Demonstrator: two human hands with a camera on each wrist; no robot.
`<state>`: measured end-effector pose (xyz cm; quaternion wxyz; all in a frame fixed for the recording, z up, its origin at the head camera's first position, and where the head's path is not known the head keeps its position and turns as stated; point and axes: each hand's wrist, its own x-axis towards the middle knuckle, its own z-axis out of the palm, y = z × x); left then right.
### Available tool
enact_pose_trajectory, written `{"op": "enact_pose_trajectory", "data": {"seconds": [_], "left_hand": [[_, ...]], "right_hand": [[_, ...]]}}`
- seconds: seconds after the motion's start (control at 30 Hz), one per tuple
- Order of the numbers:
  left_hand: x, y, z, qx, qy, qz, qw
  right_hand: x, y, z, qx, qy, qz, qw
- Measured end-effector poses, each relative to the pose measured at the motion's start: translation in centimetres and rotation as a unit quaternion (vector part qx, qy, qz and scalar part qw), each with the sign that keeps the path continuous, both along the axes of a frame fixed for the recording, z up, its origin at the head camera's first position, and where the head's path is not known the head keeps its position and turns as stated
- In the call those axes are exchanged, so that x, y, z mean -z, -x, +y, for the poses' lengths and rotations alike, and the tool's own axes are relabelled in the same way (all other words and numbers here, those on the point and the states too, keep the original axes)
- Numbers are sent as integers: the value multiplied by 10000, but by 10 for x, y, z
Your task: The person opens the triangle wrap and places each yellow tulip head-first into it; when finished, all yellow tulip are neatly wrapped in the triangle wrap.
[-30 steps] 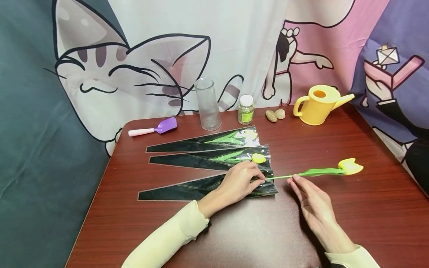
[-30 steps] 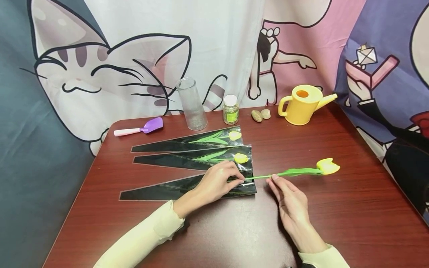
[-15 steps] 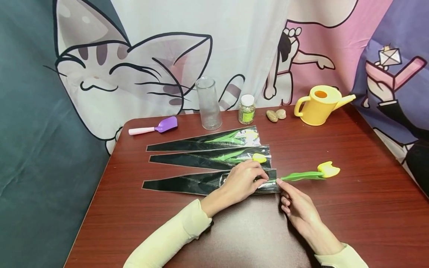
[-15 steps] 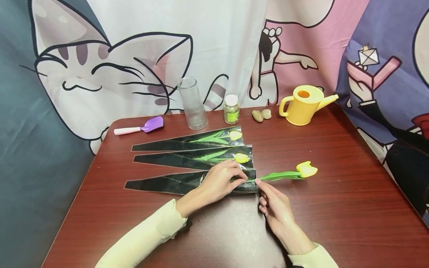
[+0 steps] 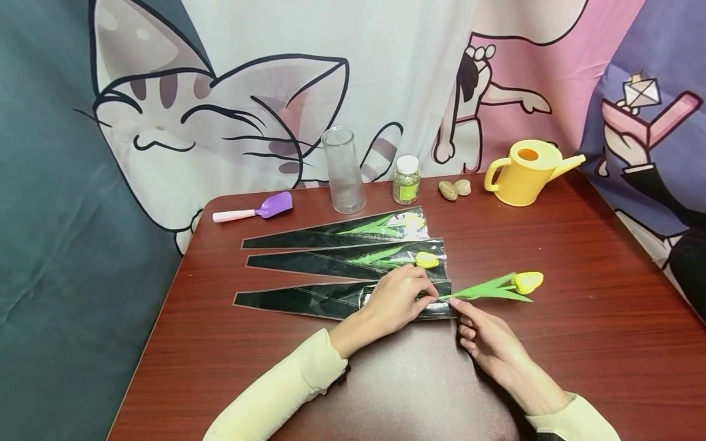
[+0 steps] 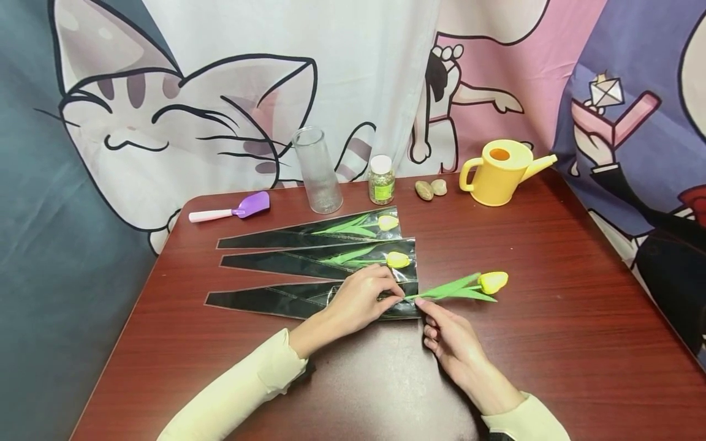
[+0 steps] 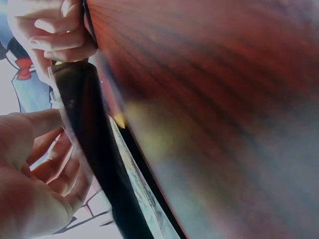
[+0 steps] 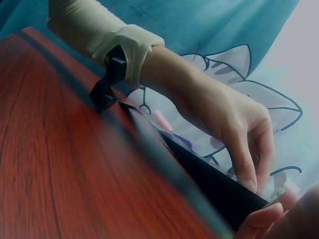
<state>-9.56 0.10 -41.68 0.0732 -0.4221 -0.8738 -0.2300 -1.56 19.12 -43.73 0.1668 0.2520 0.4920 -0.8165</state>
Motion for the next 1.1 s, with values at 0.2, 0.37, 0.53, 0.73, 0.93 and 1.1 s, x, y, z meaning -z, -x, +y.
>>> {"op": "enact_pose_trajectory", "data": {"seconds": [0.2, 0.37, 0.53, 0.73, 0.93, 1.1], "left_hand": [[3, 1, -1, 38, -3, 34, 10000], [3, 3, -3, 27, 50, 95, 9999], [3, 4, -5, -6, 96, 63, 9999], [5, 2, -5, 43, 90, -78, 9999], [5, 2, -4, 20, 89, -34, 10000], [4, 2, -4, -4, 105, -46, 9999]], "right_hand": [[-3, -5, 13, -859, -484, 449, 9941], [-29, 3, 49, -1527, -2771, 2097, 9252], [-48, 33, 94, -1274, -5985, 3900, 6881], [-34, 67, 129, -2072, -6260, 4821, 5769], [-29, 78, 133, -3140, -5560, 5215, 5659], [-31, 80, 130, -3511, -5404, 5374, 5440]]}}
